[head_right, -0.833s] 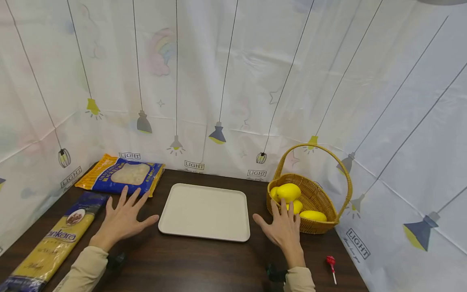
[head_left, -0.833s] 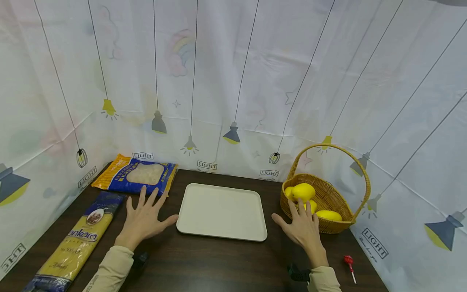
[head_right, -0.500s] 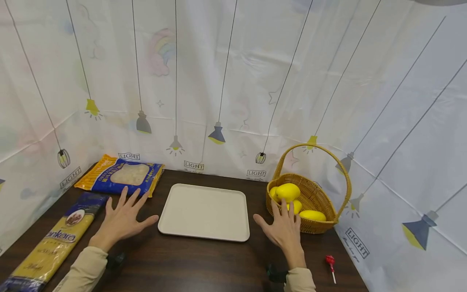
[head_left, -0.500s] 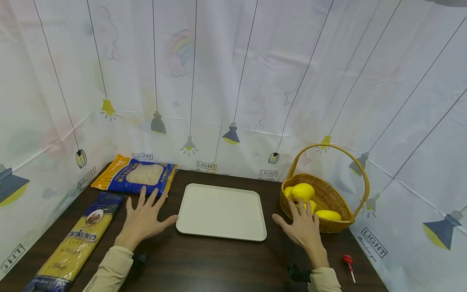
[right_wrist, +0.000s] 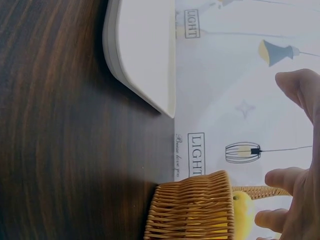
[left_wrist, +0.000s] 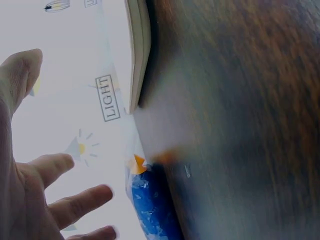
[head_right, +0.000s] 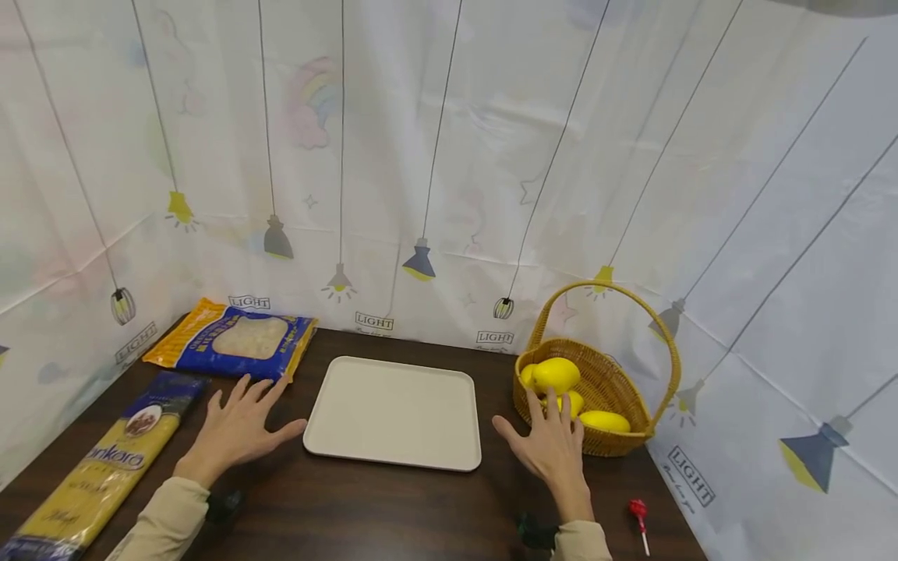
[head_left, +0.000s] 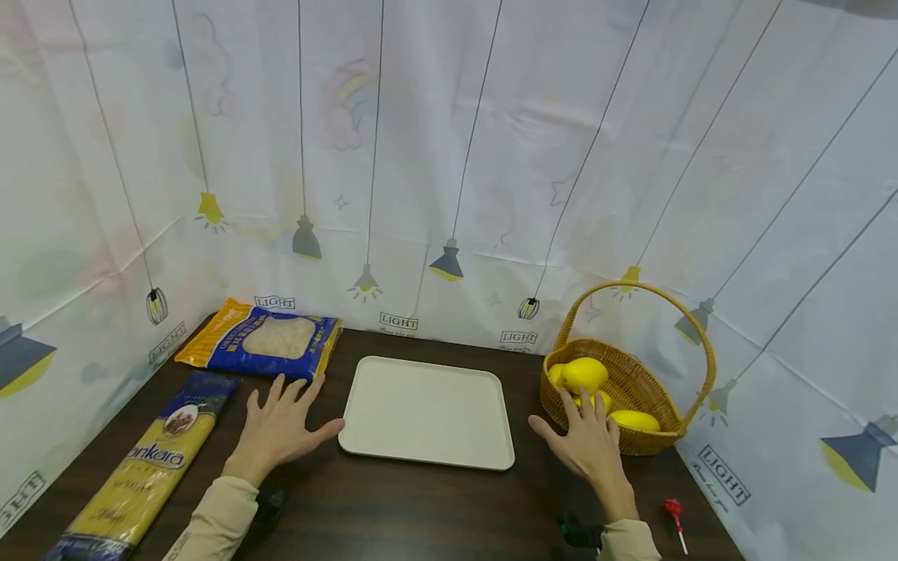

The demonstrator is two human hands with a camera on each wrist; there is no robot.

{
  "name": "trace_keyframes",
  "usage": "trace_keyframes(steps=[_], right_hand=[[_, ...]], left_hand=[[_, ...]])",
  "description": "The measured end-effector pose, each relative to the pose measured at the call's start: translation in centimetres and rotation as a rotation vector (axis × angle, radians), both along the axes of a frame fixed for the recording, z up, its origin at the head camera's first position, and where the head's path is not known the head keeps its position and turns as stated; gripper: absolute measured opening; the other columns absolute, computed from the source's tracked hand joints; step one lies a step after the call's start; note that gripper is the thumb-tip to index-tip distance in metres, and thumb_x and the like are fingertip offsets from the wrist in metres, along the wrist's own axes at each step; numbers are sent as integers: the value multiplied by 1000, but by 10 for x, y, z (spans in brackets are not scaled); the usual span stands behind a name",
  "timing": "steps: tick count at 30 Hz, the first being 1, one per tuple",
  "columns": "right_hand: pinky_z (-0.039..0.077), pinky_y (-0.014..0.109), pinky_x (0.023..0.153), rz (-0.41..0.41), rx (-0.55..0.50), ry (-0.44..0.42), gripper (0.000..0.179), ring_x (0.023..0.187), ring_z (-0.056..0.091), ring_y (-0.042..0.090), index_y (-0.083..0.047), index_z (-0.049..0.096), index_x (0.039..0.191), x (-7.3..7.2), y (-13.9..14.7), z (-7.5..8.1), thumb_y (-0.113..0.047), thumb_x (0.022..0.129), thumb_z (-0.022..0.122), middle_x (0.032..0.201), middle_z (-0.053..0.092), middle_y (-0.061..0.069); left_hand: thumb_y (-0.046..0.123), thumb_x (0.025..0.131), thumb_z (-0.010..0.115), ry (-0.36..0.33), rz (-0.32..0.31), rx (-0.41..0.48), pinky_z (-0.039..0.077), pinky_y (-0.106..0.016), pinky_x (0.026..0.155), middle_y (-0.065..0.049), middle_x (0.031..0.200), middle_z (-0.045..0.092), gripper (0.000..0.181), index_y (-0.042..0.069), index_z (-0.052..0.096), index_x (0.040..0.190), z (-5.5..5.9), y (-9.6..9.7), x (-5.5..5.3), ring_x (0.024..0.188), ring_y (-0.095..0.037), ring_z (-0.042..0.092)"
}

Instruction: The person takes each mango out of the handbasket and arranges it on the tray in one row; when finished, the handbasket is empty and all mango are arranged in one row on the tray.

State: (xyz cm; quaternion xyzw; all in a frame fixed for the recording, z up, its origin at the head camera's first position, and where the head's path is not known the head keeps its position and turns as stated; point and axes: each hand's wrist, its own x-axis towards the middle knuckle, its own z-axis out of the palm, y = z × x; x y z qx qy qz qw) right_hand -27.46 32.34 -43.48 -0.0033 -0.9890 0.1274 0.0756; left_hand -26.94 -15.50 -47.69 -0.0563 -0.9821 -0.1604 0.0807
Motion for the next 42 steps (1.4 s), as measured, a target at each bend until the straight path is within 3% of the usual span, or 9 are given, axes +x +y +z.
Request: trace_keyframes(steps=[4, 8, 16, 23, 29, 42], right_hand=[[10, 77, 114, -14, -5, 0, 98, 152, 3, 56, -12, 27, 160, -4, 1, 1, -80, 90, 41, 166, 13, 28], [7, 77, 115, -19, -27, -7, 99, 151, -1, 57, -12, 25, 160, -10, 3, 2, -81, 90, 40, 166, 10, 28], [9, 79, 113, -19, -36, 16, 99, 150, 3, 59, -8, 25, 159, -22, 13, 7, -79, 91, 41, 164, 12, 31], [9, 79, 112, -41, -44, 25, 101, 147, 5, 62, -5, 24, 159, -36, 34, 15, -79, 92, 39, 163, 12, 33], [11, 79, 110, -68, -35, 28, 101, 145, 10, 63, -3, 24, 158, -49, 49, 19, -78, 92, 40, 160, 18, 35], [15, 80, 107, -64, -27, -103, 104, 139, 16, 67, -3, 15, 160, -75, 66, 21, -78, 92, 39, 155, 21, 40]], left_hand=[[80, 85, 52, -43, -27, -17, 30, -77, 102, -20, 147, 51, 95, 22, 33, 159, -6, 4, -2, 135, -49, 44], [78, 86, 54, -87, -57, -20, 37, -74, 98, -22, 142, 54, 96, 19, 34, 158, -10, 10, -2, 130, -48, 49], [77, 85, 57, -128, -70, 2, 38, -76, 98, -26, 143, 52, 97, 15, 36, 157, -17, 15, -2, 133, -49, 47], [79, 84, 56, -165, -75, 21, 34, -79, 100, -27, 148, 49, 100, 13, 36, 157, -22, 17, -8, 139, -51, 43], [76, 85, 58, -177, -93, 5, 38, -79, 94, -24, 146, 50, 98, 12, 37, 156, -23, 17, -10, 134, -47, 47], [84, 77, 59, -203, -98, -28, 37, -80, 89, -20, 139, 52, 101, 19, 44, 153, -24, 21, -10, 126, -43, 49]])
